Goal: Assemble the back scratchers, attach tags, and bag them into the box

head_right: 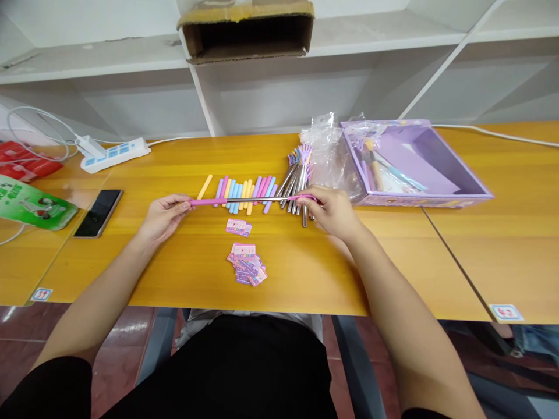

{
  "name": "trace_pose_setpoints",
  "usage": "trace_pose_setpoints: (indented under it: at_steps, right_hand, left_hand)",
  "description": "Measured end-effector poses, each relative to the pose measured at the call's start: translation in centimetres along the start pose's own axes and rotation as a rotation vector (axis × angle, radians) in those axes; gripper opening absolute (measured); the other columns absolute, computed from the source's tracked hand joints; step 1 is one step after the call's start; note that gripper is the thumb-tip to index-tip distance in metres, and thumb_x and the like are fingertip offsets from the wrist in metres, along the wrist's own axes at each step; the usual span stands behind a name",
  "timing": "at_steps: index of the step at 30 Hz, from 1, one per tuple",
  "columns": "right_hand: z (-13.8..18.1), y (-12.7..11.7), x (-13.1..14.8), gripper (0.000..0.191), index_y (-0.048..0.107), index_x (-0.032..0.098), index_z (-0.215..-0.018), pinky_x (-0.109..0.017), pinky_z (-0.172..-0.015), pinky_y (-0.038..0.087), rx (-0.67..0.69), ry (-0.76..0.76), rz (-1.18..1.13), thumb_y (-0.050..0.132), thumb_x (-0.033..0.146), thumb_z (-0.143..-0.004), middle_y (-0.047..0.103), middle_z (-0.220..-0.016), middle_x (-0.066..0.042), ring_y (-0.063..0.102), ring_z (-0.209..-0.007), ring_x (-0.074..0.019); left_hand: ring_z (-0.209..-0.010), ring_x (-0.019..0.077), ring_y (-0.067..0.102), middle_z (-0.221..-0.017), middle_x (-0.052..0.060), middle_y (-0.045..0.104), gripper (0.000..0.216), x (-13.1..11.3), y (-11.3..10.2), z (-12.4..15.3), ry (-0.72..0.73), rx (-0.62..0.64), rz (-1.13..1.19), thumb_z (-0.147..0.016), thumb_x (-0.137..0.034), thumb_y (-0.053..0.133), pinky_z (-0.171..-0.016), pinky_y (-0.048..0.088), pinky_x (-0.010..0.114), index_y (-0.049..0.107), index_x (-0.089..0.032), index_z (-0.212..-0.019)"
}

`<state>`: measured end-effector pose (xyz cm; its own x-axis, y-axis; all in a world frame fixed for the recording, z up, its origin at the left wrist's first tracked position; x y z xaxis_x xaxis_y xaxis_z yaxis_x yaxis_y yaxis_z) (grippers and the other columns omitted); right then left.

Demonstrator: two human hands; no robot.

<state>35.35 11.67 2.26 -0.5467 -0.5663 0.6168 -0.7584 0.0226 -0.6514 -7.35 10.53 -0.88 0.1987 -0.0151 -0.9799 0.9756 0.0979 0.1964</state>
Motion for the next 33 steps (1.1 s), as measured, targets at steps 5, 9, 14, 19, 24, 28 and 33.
trace_pose_setpoints:
  at_steps: [5, 9, 14, 19, 24, 28, 33]
  right_hand:
    - [0.0, -0.2, 0.0, 0.031, 0.084, 0.029, -0.106, -0.037, -0.068, 0.054, 0.007, -0.029, -0.012, 0.063, 0.052, -0.109, 0.08, -0.091, -0.005, 0.068, -0.068, -0.0205]
    - [0.0, -0.1, 0.3, 0.031, 0.083, 0.03, -0.106, -0.038, -0.071, 0.057, 0.027, -0.047, -0.029, 0.062, 0.052, -0.109, 0.08, -0.093, -0.005, 0.07, -0.071, -0.0211]
    - [0.0, 0.3, 0.8, 0.03, 0.083, 0.03, -0.104, -0.038, -0.073, 0.058, 0.02, -0.064, -0.039, 0.062, 0.05, -0.11, 0.08, -0.094, -0.006, 0.072, -0.076, -0.0227]
    - [0.0, 0.4, 0.9, 0.027, 0.083, 0.03, -0.106, -0.039, -0.074, 0.058, 0.015, -0.058, -0.036, 0.062, 0.046, -0.11, 0.08, -0.094, -0.006, 0.072, -0.076, -0.0228]
    - [0.0, 0.2, 0.9, 0.025, 0.082, 0.03, -0.106, -0.042, -0.079, 0.059, 0.007, -0.07, -0.022, 0.063, 0.045, -0.109, 0.08, -0.096, -0.007, 0.074, -0.082, -0.0253]
    - [0.1, 0.1, 0.8, 0.026, 0.082, 0.031, -0.105, -0.043, -0.08, 0.06, 0.002, -0.075, -0.007, 0.062, 0.048, -0.109, 0.081, -0.096, -0.007, 0.075, -0.083, -0.026]
    - [0.1, 0.1, 0.9, 0.027, 0.084, 0.032, -0.106, -0.043, -0.08, 0.06, -0.005, -0.09, 0.011, 0.062, 0.049, -0.109, 0.081, -0.096, -0.007, 0.075, -0.084, -0.0268]
  left_hand:
    - [-0.084, 0.0166, 0.076, -0.094, 0.008, 0.083, 0.04, -0.2, 0.4, 0.3, 0.051, 0.045, -0.086, -0.057, -0.032, 0.109, -0.089, 0.063, 0.032, 0.083, -0.016, -0.083]
    - [-0.093, 0.0229, 0.078, -0.098, 0.011, 0.084, 0.042, -0.5, 1.4, 0.9, 0.098, 0.13, -0.288, -0.061, -0.038, 0.108, -0.097, 0.062, 0.039, 0.08, -0.017, -0.084]
    - [-0.098, 0.0268, 0.077, -0.108, 0.009, 0.086, 0.041, -0.9, 2.0, 1.7, 0.166, 0.249, -0.552, -0.077, -0.045, 0.098, -0.099, 0.06, 0.041, 0.089, -0.024, -0.111]
    - [-0.091, 0.0264, 0.077, -0.106, 0.006, 0.087, 0.027, -1.2, 2.2, 2.1, 0.254, 0.298, -0.729, -0.091, -0.044, 0.086, -0.095, 0.058, 0.04, 0.09, -0.031, -0.115]
    - [-0.105, 0.0285, 0.078, -0.112, 0.005, 0.087, 0.022, -1.2, 2.5, 2.3, 0.341, 0.328, -0.788, -0.091, -0.04, 0.086, -0.107, 0.055, 0.04, 0.09, -0.033, -0.112]
    - [-0.104, 0.0284, 0.078, -0.113, 0.005, 0.087, 0.023, -1.1, 2.8, 2.5, 0.391, 0.354, -0.825, -0.095, -0.041, 0.081, -0.104, 0.056, 0.039, 0.089, -0.033, -0.116]
    - [-0.103, 0.0283, 0.08, -0.114, 0.006, 0.087, 0.029, -1.1, 3.0, 2.7, 0.425, 0.31, -0.886, -0.099, -0.047, 0.076, -0.099, 0.059, 0.039, 0.089, -0.03, -0.119]
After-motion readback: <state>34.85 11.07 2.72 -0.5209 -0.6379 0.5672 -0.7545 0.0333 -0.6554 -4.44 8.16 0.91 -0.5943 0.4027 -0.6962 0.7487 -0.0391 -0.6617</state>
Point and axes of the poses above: each hand's wrist, its own z-axis away from the middle knuckle, its own y-axis out of the palm, x = y × z, the point moved 6 cm from there along -z, towards the middle knuckle
